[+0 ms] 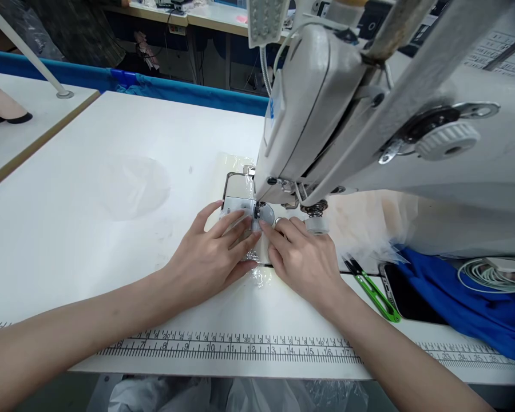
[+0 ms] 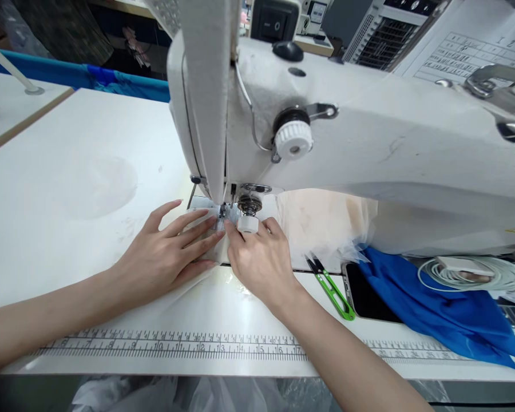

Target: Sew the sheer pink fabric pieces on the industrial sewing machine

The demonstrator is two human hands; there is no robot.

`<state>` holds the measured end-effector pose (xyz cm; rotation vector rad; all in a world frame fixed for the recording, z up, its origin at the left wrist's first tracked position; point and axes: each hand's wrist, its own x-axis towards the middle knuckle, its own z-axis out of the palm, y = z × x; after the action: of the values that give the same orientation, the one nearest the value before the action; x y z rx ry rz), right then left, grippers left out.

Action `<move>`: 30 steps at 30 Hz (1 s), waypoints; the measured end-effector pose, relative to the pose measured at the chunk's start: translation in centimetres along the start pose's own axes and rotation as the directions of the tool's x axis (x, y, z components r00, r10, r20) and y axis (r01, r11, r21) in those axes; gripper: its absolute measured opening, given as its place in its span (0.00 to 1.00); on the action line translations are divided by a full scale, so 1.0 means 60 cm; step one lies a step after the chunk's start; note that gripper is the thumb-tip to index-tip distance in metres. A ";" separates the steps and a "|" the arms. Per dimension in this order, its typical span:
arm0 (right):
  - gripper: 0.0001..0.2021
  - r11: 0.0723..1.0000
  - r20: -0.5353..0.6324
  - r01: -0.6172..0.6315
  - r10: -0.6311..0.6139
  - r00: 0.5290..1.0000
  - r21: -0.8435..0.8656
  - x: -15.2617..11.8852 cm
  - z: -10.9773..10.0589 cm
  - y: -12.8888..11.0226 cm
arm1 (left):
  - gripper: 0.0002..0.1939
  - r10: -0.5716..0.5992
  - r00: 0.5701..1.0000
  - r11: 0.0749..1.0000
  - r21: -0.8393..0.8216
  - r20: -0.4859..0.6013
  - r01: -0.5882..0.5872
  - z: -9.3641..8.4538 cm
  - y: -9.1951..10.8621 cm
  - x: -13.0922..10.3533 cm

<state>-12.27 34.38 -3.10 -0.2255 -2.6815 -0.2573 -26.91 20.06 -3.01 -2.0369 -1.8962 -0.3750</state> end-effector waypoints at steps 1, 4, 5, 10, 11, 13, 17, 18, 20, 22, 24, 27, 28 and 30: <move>0.17 1.000 0.003 -0.001 0.001 1.000 -0.002 0.000 0.000 0.000 | 0.20 -0.001 1.000 1.000 0.002 0.002 0.001 0.000 0.000 0.000; 0.17 1.000 0.010 -0.002 0.002 1.000 -0.009 0.001 0.000 0.000 | 0.20 -0.006 1.000 1.000 0.001 0.003 0.006 0.000 0.001 0.002; 0.17 1.000 0.010 0.000 0.000 1.000 -0.010 0.001 0.000 0.000 | 0.20 -0.008 1.000 1.000 -0.001 0.004 0.008 0.000 0.001 0.002; 0.16 1.000 -0.001 0.005 -0.005 1.000 -0.019 0.001 -0.002 -0.002 | 0.20 -0.011 1.000 1.000 -0.009 0.000 0.011 0.001 0.002 0.002; 0.16 1.000 -0.001 0.006 -0.006 1.000 -0.021 0.001 -0.002 -0.002 | 0.20 -0.011 1.000 1.000 -0.008 -0.002 0.011 0.001 0.001 0.002; 0.15 1.000 -0.002 0.006 -0.006 1.000 -0.028 0.001 -0.003 -0.003 | 0.19 -0.013 1.000 1.000 -0.007 -0.008 0.012 0.002 0.001 0.001; 0.15 0.998 -0.008 0.009 -0.009 1.000 -0.059 0.004 -0.002 -0.003 | 0.20 -0.012 1.000 1.000 -0.009 -0.028 0.012 0.005 -0.002 0.003; 0.15 0.998 -0.009 0.008 -0.009 1.000 -0.064 0.004 -0.002 -0.003 | 0.20 -0.012 1.000 1.000 -0.010 -0.027 0.011 0.006 -0.003 0.003; 0.15 0.998 -0.011 0.008 -0.009 1.000 -0.069 0.005 -0.002 -0.002 | 0.20 -0.011 1.000 1.000 -0.014 -0.018 0.011 0.008 -0.005 0.004; 0.15 0.997 -0.011 0.009 -0.010 1.000 -0.077 0.006 -0.003 -0.002 | 0.21 -0.015 1.000 1.000 -0.019 -0.014 0.015 0.011 -0.007 0.004; 0.15 0.996 -0.008 0.009 -0.010 1.000 -0.089 0.007 -0.004 -0.001 | 0.22 -0.022 1.000 0.999 -0.025 -0.017 0.021 0.014 -0.009 0.004; 0.15 0.996 -0.004 0.009 -0.009 1.000 -0.084 0.006 -0.005 0.002 | 0.22 -0.028 1.000 0.999 -0.034 -0.012 0.028 0.017 -0.010 0.004; 0.15 0.998 -0.008 0.004 -0.004 1.000 -0.069 0.006 -0.005 0.003 | 0.21 -0.028 1.000 0.999 -0.038 -0.011 0.028 0.016 -0.010 0.004; 0.15 1.000 -0.027 -0.025 0.025 0.999 -0.002 0.005 -0.005 0.007 | 0.19 -0.021 1.000 0.998 -0.055 -0.022 0.020 0.008 -0.010 0.003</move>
<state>-12.30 34.73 -2.62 -0.2539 -2.6499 -0.2543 -27.48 20.47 -3.34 -2.0406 -1.9147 -0.4571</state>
